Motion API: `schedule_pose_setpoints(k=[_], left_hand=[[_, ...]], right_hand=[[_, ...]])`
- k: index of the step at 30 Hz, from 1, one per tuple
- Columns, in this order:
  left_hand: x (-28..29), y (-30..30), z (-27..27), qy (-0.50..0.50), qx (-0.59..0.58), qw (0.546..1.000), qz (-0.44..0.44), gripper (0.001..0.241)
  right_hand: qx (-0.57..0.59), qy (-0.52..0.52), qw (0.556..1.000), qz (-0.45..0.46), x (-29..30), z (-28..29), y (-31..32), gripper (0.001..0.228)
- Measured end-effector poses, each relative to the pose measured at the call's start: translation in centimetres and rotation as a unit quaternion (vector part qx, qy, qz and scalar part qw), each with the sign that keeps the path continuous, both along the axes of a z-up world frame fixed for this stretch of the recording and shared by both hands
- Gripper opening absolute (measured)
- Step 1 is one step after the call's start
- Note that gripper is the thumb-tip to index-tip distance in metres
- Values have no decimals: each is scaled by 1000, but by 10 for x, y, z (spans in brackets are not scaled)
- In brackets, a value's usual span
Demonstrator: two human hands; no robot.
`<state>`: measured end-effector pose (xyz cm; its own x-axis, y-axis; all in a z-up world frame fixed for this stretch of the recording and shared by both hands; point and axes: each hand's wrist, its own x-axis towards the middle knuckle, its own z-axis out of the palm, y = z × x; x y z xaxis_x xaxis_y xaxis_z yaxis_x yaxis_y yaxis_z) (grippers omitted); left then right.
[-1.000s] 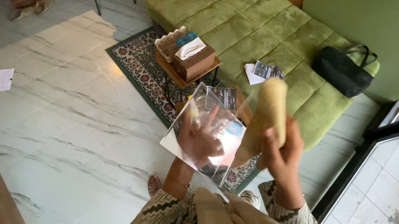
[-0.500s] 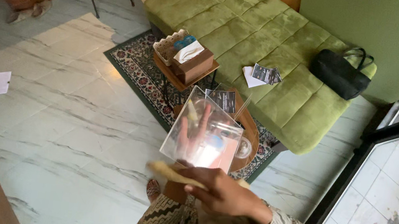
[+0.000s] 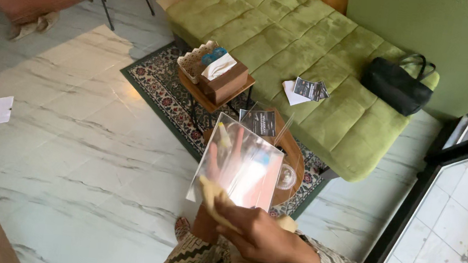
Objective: The person sprays an acrylic sheet with a liquid cleaner from a bottle and wipes the surface with a cloth by hand.
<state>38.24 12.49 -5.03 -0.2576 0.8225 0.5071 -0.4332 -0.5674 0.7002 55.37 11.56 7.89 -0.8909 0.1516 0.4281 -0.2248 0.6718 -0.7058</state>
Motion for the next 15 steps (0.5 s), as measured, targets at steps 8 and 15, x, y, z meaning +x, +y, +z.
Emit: schedule_pose_setpoints(k=[8,15], left_hand=[[21,2,-4,181,-87,969,146,102],[-4,-39,36,-382,-87,896,-210,94]], right_hand=[[-28,34,962,-270,-27,58,58,52],[-15,-14,996,-90,-16,24,0,53]])
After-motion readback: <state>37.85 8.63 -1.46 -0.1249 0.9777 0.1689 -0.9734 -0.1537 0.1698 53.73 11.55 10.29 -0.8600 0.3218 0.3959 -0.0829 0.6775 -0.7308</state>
